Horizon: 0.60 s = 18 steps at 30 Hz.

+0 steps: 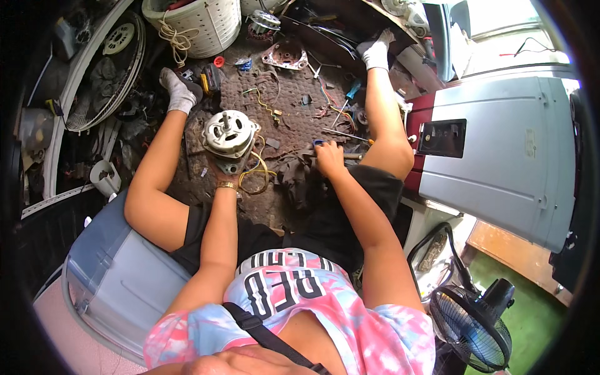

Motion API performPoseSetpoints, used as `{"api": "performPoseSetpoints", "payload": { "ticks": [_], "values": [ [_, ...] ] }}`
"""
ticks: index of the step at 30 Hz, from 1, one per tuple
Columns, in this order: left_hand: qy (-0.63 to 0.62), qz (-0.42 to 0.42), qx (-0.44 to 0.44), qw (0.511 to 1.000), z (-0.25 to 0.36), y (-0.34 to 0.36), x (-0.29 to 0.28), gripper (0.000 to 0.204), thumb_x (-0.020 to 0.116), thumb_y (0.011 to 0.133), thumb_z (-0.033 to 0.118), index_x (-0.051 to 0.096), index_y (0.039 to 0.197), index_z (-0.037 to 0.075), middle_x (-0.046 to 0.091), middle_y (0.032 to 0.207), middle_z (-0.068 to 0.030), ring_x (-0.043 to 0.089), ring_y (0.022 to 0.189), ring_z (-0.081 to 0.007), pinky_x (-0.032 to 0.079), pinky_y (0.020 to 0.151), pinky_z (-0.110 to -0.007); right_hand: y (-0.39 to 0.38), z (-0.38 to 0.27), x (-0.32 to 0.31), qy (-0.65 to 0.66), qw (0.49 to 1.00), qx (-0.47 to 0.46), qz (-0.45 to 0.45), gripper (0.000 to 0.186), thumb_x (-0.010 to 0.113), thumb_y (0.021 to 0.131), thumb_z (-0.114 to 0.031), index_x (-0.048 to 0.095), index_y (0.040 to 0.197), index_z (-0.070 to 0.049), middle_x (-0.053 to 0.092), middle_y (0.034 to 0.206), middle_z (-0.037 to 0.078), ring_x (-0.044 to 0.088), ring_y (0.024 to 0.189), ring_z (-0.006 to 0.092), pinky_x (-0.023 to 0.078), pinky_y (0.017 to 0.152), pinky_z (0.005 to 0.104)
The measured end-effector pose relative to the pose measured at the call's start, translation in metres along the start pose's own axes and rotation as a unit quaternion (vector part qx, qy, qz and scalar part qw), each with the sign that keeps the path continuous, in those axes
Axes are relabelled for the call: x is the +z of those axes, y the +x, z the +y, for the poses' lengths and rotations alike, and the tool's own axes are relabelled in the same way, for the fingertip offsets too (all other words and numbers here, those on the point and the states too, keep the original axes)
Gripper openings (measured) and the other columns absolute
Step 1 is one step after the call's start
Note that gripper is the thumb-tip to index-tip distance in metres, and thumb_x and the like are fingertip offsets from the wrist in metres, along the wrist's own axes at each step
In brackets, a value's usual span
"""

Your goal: The person repairs a washing machine motor by assembling its casing parts, tapping them into place with a hammer, and adjusting components using a screwdriver.

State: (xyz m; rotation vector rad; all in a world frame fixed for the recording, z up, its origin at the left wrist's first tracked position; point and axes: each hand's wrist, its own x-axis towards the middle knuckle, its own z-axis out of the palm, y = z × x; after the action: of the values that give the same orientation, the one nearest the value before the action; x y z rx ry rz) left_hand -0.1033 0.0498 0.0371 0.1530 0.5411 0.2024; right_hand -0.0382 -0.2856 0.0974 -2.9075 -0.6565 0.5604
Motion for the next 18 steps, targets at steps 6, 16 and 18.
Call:
{"api": "performPoseSetpoints", "payload": {
  "ticks": [6,16,18],
  "values": [
    [0.16,0.102,-0.04,0.981,-0.017,-0.019,0.047,0.072,0.038,0.102,0.064,0.05,0.151,0.013,0.052,0.153,-0.0143,0.054,0.135,-0.038,0.05,0.109,-0.055,0.032,-0.066,-0.098,0.192,0.945,-0.163,0.207,0.062,0.068,0.095,-0.017,0.048,0.153,-0.024,0.055,0.139,0.015,0.055,0.122,0.0354,0.047,0.106,0.046],
    [0.125,0.031,-0.156,0.979,-0.044,-0.03,0.046,0.065,0.043,0.103,0.059,0.056,0.147,0.012,0.06,0.146,-0.0116,0.058,0.131,-0.0333,0.047,0.112,-0.047,0.052,-0.065,-0.155,-0.101,0.896,-0.422,0.095,0.029,0.063,0.095,-0.029,0.064,0.118,-0.012,0.071,0.095,0.008,0.069,0.092,0.0279,0.056,0.077,0.0433],
    [0.15,0.036,-0.144,0.978,-0.04,-0.032,0.046,0.066,0.044,0.102,0.06,0.058,0.145,0.011,0.062,0.144,-0.0121,0.06,0.129,-0.0331,0.049,0.109,-0.048,0.045,-0.076,-0.157,-0.084,0.955,-0.285,-0.007,0.03,0.062,0.099,-0.038,0.064,0.105,-0.008,0.068,0.073,0.014,0.069,0.071,0.0333,0.055,0.064,0.0469]
  ]
}}
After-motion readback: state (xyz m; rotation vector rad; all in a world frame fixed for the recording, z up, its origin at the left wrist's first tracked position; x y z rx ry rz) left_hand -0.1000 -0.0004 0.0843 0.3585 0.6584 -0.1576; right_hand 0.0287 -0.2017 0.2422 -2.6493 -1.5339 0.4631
